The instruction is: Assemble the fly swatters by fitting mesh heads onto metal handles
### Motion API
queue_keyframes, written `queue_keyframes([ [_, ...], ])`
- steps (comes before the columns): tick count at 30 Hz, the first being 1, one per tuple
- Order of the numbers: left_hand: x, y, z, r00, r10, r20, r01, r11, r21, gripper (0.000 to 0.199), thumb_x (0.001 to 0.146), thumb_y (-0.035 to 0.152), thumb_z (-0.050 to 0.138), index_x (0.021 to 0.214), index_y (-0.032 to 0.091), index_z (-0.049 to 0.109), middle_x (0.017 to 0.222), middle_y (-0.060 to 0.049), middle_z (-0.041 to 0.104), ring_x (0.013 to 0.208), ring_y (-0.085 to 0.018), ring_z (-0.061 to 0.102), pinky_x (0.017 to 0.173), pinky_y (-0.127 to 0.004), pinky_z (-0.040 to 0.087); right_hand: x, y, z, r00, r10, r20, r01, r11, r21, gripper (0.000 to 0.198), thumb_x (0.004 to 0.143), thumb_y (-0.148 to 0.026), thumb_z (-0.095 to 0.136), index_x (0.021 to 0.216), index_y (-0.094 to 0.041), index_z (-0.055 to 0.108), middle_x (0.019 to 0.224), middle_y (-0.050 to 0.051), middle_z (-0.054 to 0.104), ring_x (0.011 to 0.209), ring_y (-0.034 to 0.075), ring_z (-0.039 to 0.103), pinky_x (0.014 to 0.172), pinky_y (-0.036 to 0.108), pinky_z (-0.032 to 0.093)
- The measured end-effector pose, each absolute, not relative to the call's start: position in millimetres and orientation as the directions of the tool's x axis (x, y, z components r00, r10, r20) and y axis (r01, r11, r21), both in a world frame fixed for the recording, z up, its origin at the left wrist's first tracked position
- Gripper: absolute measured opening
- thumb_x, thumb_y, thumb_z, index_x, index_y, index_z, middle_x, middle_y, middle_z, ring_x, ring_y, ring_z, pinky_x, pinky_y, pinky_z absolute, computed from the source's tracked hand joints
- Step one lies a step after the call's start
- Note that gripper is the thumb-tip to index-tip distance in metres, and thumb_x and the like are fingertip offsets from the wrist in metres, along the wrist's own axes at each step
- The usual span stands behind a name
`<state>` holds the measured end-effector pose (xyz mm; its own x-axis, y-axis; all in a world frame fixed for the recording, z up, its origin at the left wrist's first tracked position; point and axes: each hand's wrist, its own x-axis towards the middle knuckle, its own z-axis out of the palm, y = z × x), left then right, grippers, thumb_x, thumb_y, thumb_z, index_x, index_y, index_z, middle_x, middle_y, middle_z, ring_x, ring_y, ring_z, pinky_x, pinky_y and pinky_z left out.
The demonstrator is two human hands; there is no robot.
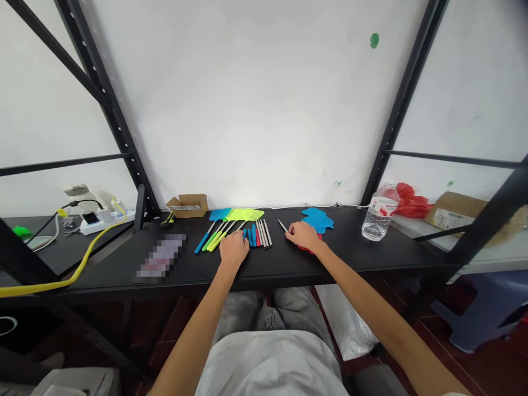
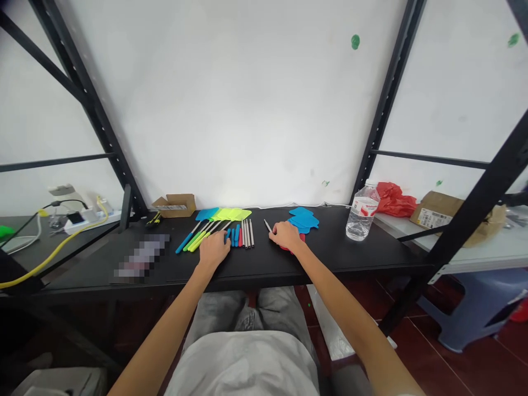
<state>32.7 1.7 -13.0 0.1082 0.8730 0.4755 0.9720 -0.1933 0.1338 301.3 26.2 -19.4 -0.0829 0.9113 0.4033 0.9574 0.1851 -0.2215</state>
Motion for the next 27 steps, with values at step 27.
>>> queue_keyframes([
  [27,29.8,0.2,-13.8,0.105,0.869,0.483,0.975,-0.185,0.121,0.034,0.089,0.026,0.048,0.116,0.016,0.066,0.1,-0.011,0.073,0.09,-0.028,0.067,0.076,-0.034,0.048,312.4,27.4,-13.6,-0.013,0.853,0.521,0.808,0.315,-0.497,0.035,0.095,-0.039,0.039,0.083,-0.019,0.065,0.069,0.004,0.064,0.066,0.018,0.056,0.062,0.028,0.034],
])
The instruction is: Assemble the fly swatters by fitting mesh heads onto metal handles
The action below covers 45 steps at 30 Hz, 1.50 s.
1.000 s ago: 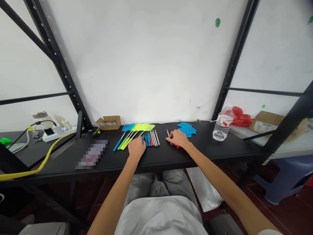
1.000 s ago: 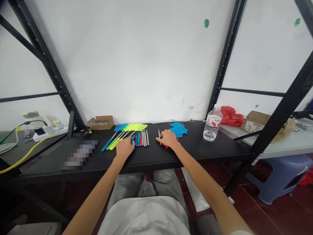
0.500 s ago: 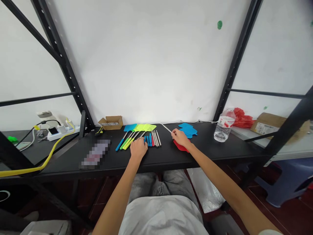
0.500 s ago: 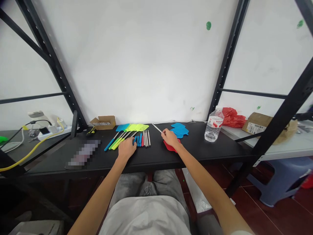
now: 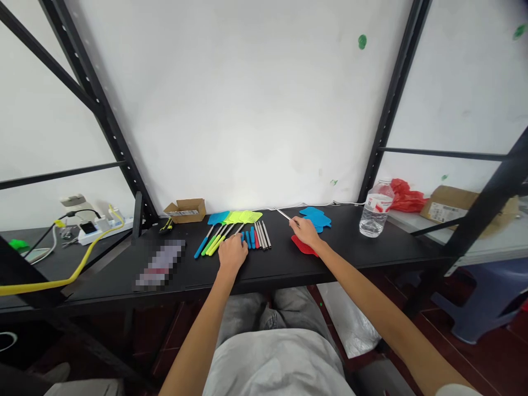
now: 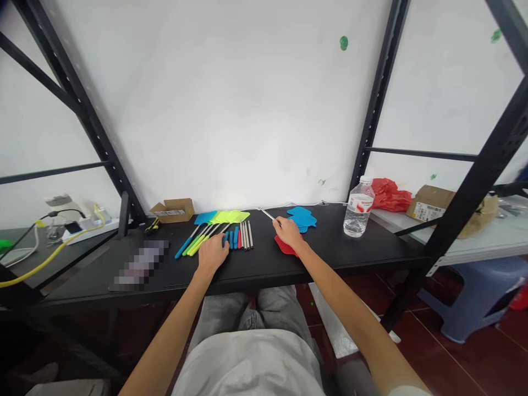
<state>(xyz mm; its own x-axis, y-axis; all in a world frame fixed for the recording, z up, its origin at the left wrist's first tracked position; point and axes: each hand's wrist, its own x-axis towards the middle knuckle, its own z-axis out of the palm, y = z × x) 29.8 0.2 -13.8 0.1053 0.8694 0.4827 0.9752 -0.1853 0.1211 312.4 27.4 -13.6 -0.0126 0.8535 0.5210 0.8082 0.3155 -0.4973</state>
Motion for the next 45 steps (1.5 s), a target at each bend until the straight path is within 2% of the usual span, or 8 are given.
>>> queue_keyframes([
  [5,29.4,1.4,-14.3,0.077,0.848,0.525,0.963,-0.199,0.18,0.037,0.092,0.026,0.044,0.123,0.015,0.062,0.107,-0.012,0.071,0.093,-0.027,0.066,0.074,-0.033,0.048,316.8,30.0,-12.2,0.068,0.812,0.58,0.721,0.362,-0.591,0.035,0.09,-0.042,0.045,0.079,-0.02,0.07,0.075,0.005,0.067,0.071,0.02,0.059,0.063,0.029,0.037],
  [9,28.5,1.8,-12.2,0.119,0.788,0.604,0.922,-0.313,0.228,0.041,0.095,0.027,0.042,0.132,0.015,0.054,0.115,-0.014,0.066,0.096,-0.026,0.064,0.075,-0.032,0.048,318.1,32.9,-10.0,0.14,0.838,0.527,0.433,0.427,-0.794,0.037,0.085,-0.054,0.054,0.083,-0.019,0.068,0.067,0.004,0.065,0.061,0.019,0.057,0.054,0.029,0.039],
  [13,28.3,1.2,-9.9,0.267,0.733,0.626,0.861,-0.473,0.188,0.034,0.097,0.025,0.039,0.121,0.017,0.063,0.105,-0.012,0.065,0.097,-0.025,0.061,0.078,-0.033,0.047,315.0,32.6,-8.1,0.019,0.892,0.451,0.055,0.449,-0.892,0.033,0.077,-0.051,0.067,0.087,-0.02,0.064,0.071,0.004,0.067,0.053,0.013,0.052,0.045,0.024,0.035],
  [17,28.9,0.6,-11.2,0.329,0.677,0.659,0.816,-0.555,0.162,0.032,0.097,0.024,0.039,0.117,0.02,0.064,0.102,-0.009,0.063,0.093,-0.024,0.058,0.076,-0.033,0.047,312.8,26.7,-5.1,-0.151,0.905,0.398,-0.114,0.384,-0.916,0.03,0.079,-0.045,0.066,0.095,-0.02,0.067,0.09,0.008,0.073,0.06,0.013,0.058,0.046,0.022,0.037],
  [23,29.4,-1.4,-13.9,0.396,0.63,0.668,0.772,-0.623,0.129,0.029,0.096,0.021,0.042,0.116,0.022,0.064,0.101,-0.007,0.06,0.094,-0.022,0.055,0.079,-0.032,0.046,310.7,19.1,-3.7,-0.344,0.882,0.323,-0.137,0.293,-0.946,0.031,0.083,-0.041,0.06,0.101,-0.018,0.071,0.099,0.012,0.074,0.064,0.015,0.063,0.049,0.023,0.04],
  [31,28.9,-4.2,-12.3,0.417,0.621,0.664,0.755,-0.643,0.127,0.031,0.096,0.019,0.043,0.119,0.024,0.063,0.101,-0.006,0.059,0.093,-0.021,0.054,0.081,-0.033,0.045,308.4,16.6,-3.4,-0.352,0.881,0.316,-0.119,0.292,-0.949,0.032,0.083,-0.042,0.061,0.1,-0.017,0.071,0.098,0.013,0.074,0.063,0.015,0.062,0.047,0.022,0.038],
  [41,31.2,-11.6,-7.9,0.456,0.639,0.619,0.766,-0.636,0.091,0.031,0.096,0.02,0.042,0.118,0.025,0.063,0.104,-0.007,0.059,0.097,-0.022,0.055,0.087,-0.035,0.045,302.8,7.6,1.3,-0.383,0.89,0.245,0.008,0.269,-0.963,0.041,0.083,-0.052,0.058,0.105,-0.018,0.069,0.104,0.013,0.072,0.069,0.017,0.063,0.051,0.024,0.041],
  [45,32.0,-12.2,-7.6,0.476,0.611,0.632,0.752,-0.656,0.067,0.03,0.096,0.019,0.041,0.115,0.024,0.063,0.103,-0.006,0.06,0.097,-0.022,0.055,0.086,-0.034,0.045,301.0,7.5,-0.2,-0.427,0.863,0.272,0.032,0.315,-0.948,0.04,0.084,-0.05,0.06,0.105,-0.018,0.07,0.091,0.01,0.072,0.062,0.014,0.059,0.049,0.023,0.04],
])
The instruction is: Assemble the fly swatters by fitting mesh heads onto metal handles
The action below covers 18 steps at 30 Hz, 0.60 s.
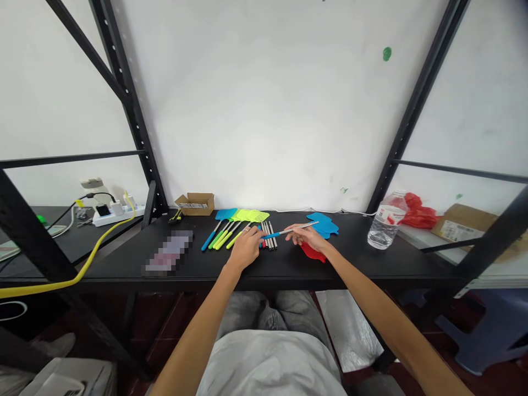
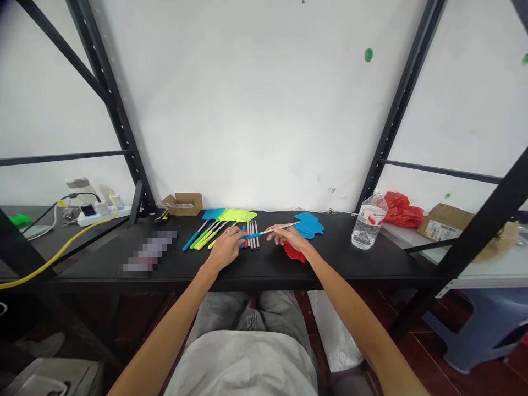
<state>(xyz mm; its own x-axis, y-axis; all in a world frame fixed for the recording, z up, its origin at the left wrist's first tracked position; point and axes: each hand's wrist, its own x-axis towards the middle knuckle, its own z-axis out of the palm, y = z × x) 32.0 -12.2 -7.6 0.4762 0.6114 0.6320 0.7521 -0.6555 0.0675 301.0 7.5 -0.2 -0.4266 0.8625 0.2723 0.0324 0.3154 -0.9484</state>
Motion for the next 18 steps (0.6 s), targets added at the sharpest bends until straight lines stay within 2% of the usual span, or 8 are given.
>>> queue_keyframes([
  [2,32.4,-11.9,-7.5,0.453,0.618,0.642,0.766,-0.639,0.075,0.029,0.096,0.019,0.041,0.114,0.024,0.063,0.104,-0.006,0.06,0.097,-0.022,0.055,0.084,-0.034,0.045,301.3,10.9,-2.1,-0.39,0.865,0.317,0.02,0.352,-0.936,0.037,0.082,-0.049,0.063,0.103,-0.018,0.07,0.081,0.008,0.071,0.056,0.012,0.055,0.047,0.022,0.037],
  [5,31.9,-10.5,-7.4,0.356,0.657,0.665,0.825,-0.555,0.107,0.028,0.095,0.019,0.042,0.112,0.023,0.064,0.104,-0.007,0.061,0.1,-0.024,0.054,0.084,-0.035,0.045,306.5,20.4,-4.7,-0.177,0.907,0.382,-0.076,0.374,-0.924,0.036,0.078,-0.048,0.068,0.098,-0.019,0.068,0.07,0.003,0.066,0.049,0.009,0.05,0.043,0.022,0.033],
  [7,30.9,-9.2,-7.8,0.285,0.682,0.674,0.86,-0.492,0.134,0.027,0.095,0.019,0.042,0.109,0.023,0.065,0.103,-0.008,0.061,0.101,-0.025,0.054,0.082,-0.036,0.045,312.2,27.2,-5.8,-0.011,0.921,0.388,-0.132,0.384,-0.914,0.037,0.074,-0.05,0.071,0.095,-0.02,0.066,0.074,0.003,0.067,0.05,0.009,0.05,0.041,0.021,0.032],
  [9,29.9,-8.2,-8.4,0.239,0.695,0.678,0.88,-0.451,0.151,0.028,0.095,0.019,0.041,0.109,0.023,0.065,0.103,-0.008,0.061,0.102,-0.026,0.053,0.081,-0.036,0.046,317.3,32.1,-6.5,0.079,0.918,0.389,-0.125,0.396,-0.91,0.039,0.072,-0.051,0.072,0.094,-0.019,0.067,0.082,0.005,0.069,0.053,0.01,0.052,0.041,0.022,0.033],
  [12,29.4,-7.3,-8.9,0.233,0.7,0.675,0.89,-0.433,0.142,0.029,0.095,0.019,0.041,0.109,0.023,0.065,0.104,-0.009,0.061,0.101,-0.027,0.053,0.08,-0.037,0.046,320.4,34.2,-7.7,0.076,0.904,0.42,-0.012,0.423,-0.906,0.039,0.072,-0.051,0.07,0.093,-0.019,0.068,0.087,0.008,0.071,0.055,0.011,0.053,0.042,0.023,0.033],
  [18,29.0,-6.8,-8.6,0.341,0.683,0.646,0.857,-0.508,0.084,0.03,0.095,0.018,0.04,0.113,0.022,0.064,0.106,-0.01,0.06,0.105,-0.027,0.051,0.087,-0.04,0.046,318.9,28.9,-12.3,-0.058,0.852,0.52,0.303,0.511,-0.804,0.035,0.081,-0.052,0.06,0.086,-0.018,0.068,0.076,0.006,0.07,0.056,0.014,0.053,0.053,0.028,0.044],
])
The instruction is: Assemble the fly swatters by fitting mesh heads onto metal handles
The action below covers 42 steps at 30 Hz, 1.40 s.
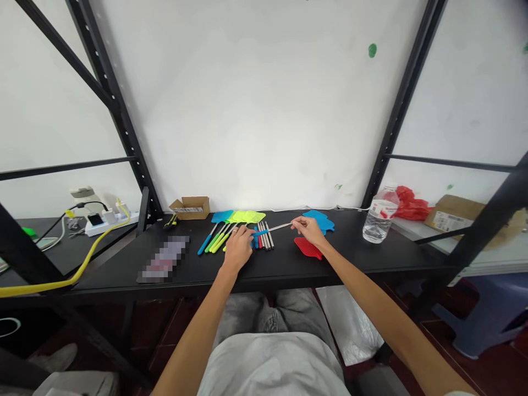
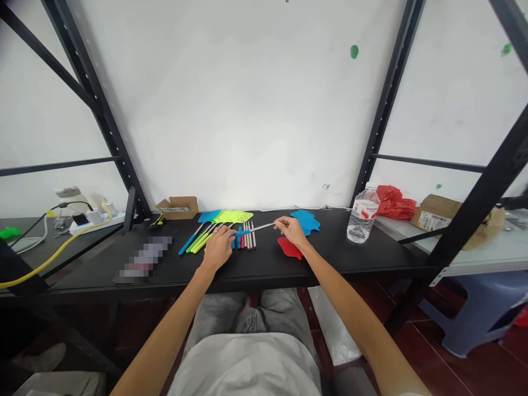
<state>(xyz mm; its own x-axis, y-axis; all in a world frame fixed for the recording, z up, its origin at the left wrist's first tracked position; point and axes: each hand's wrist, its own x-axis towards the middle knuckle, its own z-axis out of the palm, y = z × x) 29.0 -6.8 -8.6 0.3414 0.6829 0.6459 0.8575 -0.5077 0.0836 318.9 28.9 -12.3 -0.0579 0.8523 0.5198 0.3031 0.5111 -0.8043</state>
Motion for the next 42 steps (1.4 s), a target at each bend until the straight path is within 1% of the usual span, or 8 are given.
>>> queue_keyframes([
  [10,33.6,-6.6,-7.8,0.331,0.715,0.616,0.854,-0.504,0.126,0.025,0.099,0.025,0.034,0.112,0.02,0.055,0.103,-0.009,0.063,0.093,-0.024,0.059,0.071,-0.031,0.044,320.5,25.4,-11.0,-0.11,0.802,0.587,0.614,0.519,-0.595,0.04,0.093,-0.049,0.043,0.077,-0.021,0.067,0.076,0.005,0.07,0.064,0.018,0.059,0.064,0.03,0.042],
  [16,35.2,-6.5,-4.7,0.232,0.785,0.574,0.889,-0.41,0.202,0.025,0.099,0.027,0.035,0.117,0.019,0.05,0.092,-0.008,0.066,0.085,-0.024,0.063,0.064,-0.028,0.041,356.4,34.6,-13.8,0.373,0.707,0.602,0.879,-0.062,-0.472,0.048,0.088,-0.049,0.052,0.121,-0.016,0.063,0.121,0.019,0.063,0.117,0.036,0.05,0.096,0.048,0.034],
  [21,34.6,-4.4,-5.1,0.268,0.776,0.571,0.87,-0.449,0.204,0.023,0.098,0.026,0.037,0.114,0.02,0.051,0.095,-0.008,0.066,0.087,-0.024,0.064,0.062,-0.028,0.041,379.0,43.2,-25.9,0.506,0.784,0.36,0.823,-0.313,-0.474,0.061,0.073,-0.06,0.068,0.115,-0.015,0.064,0.11,0.021,0.066,0.108,0.038,0.056,0.093,0.053,0.035],
  [26,34.8,-5.2,-5.2,0.251,0.778,0.576,0.872,-0.441,0.215,0.022,0.097,0.025,0.038,0.113,0.021,0.052,0.091,-0.006,0.065,0.085,-0.024,0.063,0.062,-0.028,0.04,369.0,41.1,-20.4,0.466,0.717,0.518,0.863,-0.238,-0.447,0.036,0.085,-0.05,0.059,0.089,-0.016,0.07,0.084,0.018,0.069,0.097,0.035,0.06,0.086,0.048,0.04],
  [30,34.5,-5.0,-5.7,0.262,0.765,0.589,0.863,-0.459,0.213,0.021,0.097,0.024,0.039,0.113,0.021,0.052,0.094,-0.006,0.066,0.089,-0.024,0.063,0.065,-0.028,0.04,364.4,33.8,-8.8,0.566,0.621,0.542,0.776,-0.18,-0.605,0.054,0.097,-0.048,0.029,0.083,-0.014,0.069,0.089,0.024,0.067,0.097,0.035,0.06,0.083,0.043,0.041],
  [35,34.2,-3.6,-7.0,0.269,0.763,0.588,0.851,-0.474,0.225,0.021,0.097,0.025,0.039,0.113,0.021,0.052,0.096,-0.007,0.067,0.089,-0.024,0.063,0.067,-0.029,0.041,354.8,28.6,-5.3,0.476,0.681,0.556,0.638,0.168,-0.752,0.047,0.094,-0.049,0.033,0.066,-0.02,0.057,0.065,0.012,0.063,0.07,0.028,0.062,0.066,0.035,0.044],
  [38,33.6,-2.9,-8.0,0.27,0.762,0.588,0.848,-0.478,0.229,0.021,0.097,0.025,0.039,0.112,0.021,0.052,0.094,-0.006,0.066,0.087,-0.024,0.063,0.066,-0.029,0.041,343.1,29.9,-7.5,0.289,0.774,0.564,0.442,0.415,-0.795,0.034,0.086,-0.052,0.049,0.076,-0.02,0.056,0.062,0.004,0.061,0.056,0.02,0.06,0.053,0.029,0.044],
  [42,32.6,-2.3,-8.4,0.28,0.756,0.592,0.841,-0.491,0.229,0.021,0.097,0.025,0.039,0.112,0.021,0.052,0.091,-0.006,0.065,0.087,-0.024,0.062,0.066,-0.029,0.041,334.2,36.8,-10.3,0.197,0.868,0.456,0.052,0.455,-0.889,0.038,0.072,-0.047,0.069,0.096,-0.021,0.054,0.074,0.001,0.066,0.055,0.018,0.065,0.046,0.025,0.046],
])
